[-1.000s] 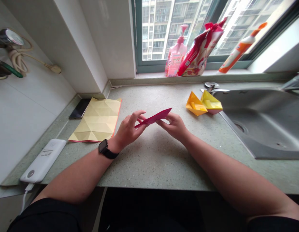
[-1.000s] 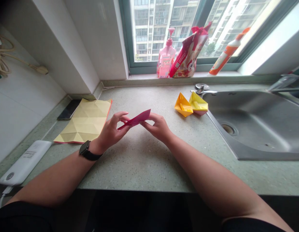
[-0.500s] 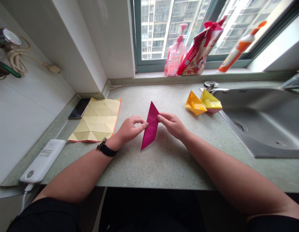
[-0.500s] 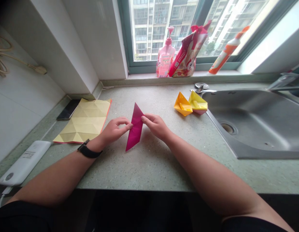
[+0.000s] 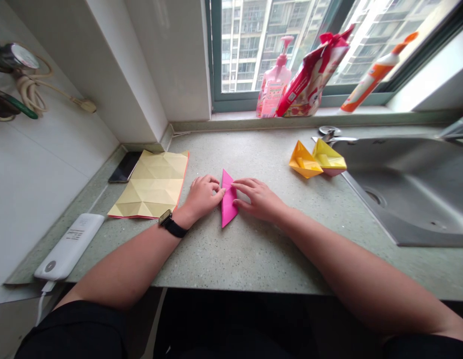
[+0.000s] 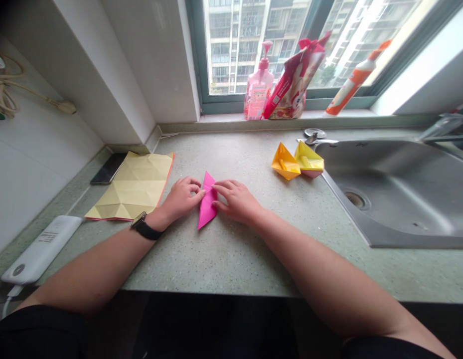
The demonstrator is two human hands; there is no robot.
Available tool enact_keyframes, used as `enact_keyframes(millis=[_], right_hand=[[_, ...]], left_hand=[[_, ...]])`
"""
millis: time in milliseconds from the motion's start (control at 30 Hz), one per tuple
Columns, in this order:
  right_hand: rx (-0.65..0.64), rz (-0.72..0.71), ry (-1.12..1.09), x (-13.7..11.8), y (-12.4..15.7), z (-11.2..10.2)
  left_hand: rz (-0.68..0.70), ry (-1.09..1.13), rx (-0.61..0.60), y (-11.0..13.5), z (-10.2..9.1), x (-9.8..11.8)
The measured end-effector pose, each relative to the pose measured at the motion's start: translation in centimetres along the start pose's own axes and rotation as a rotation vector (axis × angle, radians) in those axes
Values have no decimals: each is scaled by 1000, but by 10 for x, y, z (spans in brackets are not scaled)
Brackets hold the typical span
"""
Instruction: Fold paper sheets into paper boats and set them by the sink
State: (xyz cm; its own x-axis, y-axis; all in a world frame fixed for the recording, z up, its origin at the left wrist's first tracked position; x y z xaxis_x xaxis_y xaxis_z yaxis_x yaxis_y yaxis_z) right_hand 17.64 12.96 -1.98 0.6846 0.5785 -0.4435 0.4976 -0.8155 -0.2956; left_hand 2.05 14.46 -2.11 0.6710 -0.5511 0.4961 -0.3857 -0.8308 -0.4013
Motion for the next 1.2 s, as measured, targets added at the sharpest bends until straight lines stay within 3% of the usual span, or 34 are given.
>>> enact_keyframes(millis=[200,300,433,533,667,967,1200], right_hand=[[-53,0,104,-1,0,9],[-97,7,164,0,0,17],[-136,35,213,4,2,27],[-182,42,252,6,4,33],[-273,62,306,11,4,40],[-289,50,315,14,4,43],[-288,55,309,14,7,45]], left_hand=[[48,-119,-15,3,-3,10],[156,-129,-25,4,-1,25],[274,-120,-203,10,23,39],[233,-181,-375,16,40,34],[135,-298,-503,18,45,21],[14,-377,-560,2,40,2],[2,-373,-561,1,38,1]])
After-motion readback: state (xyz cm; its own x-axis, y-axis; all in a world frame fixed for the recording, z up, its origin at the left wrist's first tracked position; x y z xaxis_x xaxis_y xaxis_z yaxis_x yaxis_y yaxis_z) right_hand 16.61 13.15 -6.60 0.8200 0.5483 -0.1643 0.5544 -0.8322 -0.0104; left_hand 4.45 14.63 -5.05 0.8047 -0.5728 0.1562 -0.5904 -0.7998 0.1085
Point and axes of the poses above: each hand's wrist, its own y-axis away from the middle knuckle, its own z-axis out of the palm, x = y × z, the point moved 10 cm from there along -y, towards the middle knuckle, and after that the axes turned 6 degrees about z, right-handed, at the moved point
